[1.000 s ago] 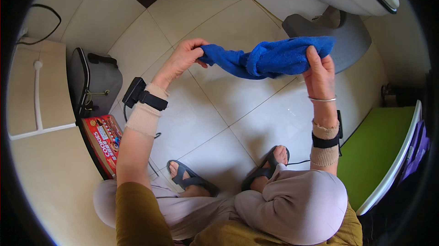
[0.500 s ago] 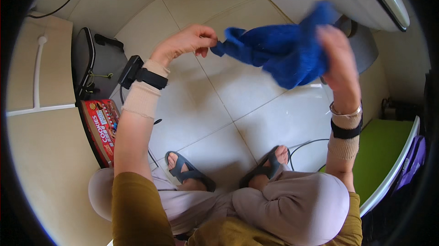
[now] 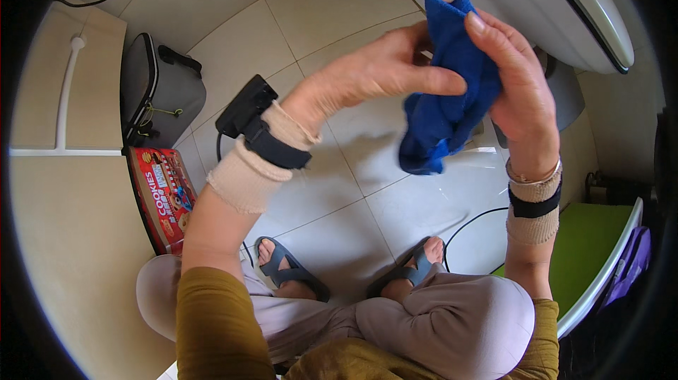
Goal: Cleaning the floor and walls of a bathroom using a cloth and moving small objects.
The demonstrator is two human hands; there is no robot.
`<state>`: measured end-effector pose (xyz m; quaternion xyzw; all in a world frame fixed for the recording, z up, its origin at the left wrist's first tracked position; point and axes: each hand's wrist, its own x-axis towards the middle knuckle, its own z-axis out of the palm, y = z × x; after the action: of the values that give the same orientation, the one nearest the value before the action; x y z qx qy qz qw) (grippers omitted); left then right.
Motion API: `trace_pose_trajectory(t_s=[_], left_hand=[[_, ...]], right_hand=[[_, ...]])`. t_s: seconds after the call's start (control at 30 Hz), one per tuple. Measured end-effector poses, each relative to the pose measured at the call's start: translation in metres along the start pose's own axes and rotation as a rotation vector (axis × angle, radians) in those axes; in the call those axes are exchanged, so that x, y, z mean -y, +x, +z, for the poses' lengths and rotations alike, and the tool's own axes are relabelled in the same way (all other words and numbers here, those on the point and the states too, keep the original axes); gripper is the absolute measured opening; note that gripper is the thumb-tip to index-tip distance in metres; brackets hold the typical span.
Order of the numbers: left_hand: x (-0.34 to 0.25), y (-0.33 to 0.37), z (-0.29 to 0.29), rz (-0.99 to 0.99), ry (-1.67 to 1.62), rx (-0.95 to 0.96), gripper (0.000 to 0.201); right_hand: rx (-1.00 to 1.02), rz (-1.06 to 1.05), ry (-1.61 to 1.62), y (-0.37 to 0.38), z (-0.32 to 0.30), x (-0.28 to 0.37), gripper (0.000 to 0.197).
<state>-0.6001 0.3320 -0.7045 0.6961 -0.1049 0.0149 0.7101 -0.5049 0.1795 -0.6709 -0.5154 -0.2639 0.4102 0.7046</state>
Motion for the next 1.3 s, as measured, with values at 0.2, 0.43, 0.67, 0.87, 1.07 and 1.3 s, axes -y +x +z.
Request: trace_pose_trajectory(t_s=[0.2, 0.43, 0.67, 0.87, 1.07, 1.3], left_hand=[[0.013, 0.0, -0.012, -0.251, 0.176, -0.164, 0.022], [0.001, -0.002, -0.049, -0.116, 0.179, -0.346, 0.02], [-0.014, 0.002, -0.049, -0.125, 0.557, -0.401, 0.011], [0.004, -0.01, -0.079, -0.24, 0.463, -0.295, 0.015], [-0.013, -0.011, -0.087, -0.191, 0.499, -0.213, 0.033], [-0.005, -0.002, -0.108, -0.438, 0.801, -0.193, 0.033]], right_hand=[[-0.089, -0.234, -0.194, -0.012, -0.037, 0.032, 0.041], [-0.067, -0.288, -0.879, -0.019, -0.061, 0.018, 0.05], [-0.358, -0.386, -0.345, -0.027, -0.065, 0.03, 0.021], [-0.229, -0.309, -0.906, -0.015, -0.08, 0.011, 0.026], [-0.296, -0.34, -0.984, -0.022, -0.109, 0.015, 0.026], [-0.263, -0.183, -1.264, -0.005, -0.097, 0.016, 0.038]])
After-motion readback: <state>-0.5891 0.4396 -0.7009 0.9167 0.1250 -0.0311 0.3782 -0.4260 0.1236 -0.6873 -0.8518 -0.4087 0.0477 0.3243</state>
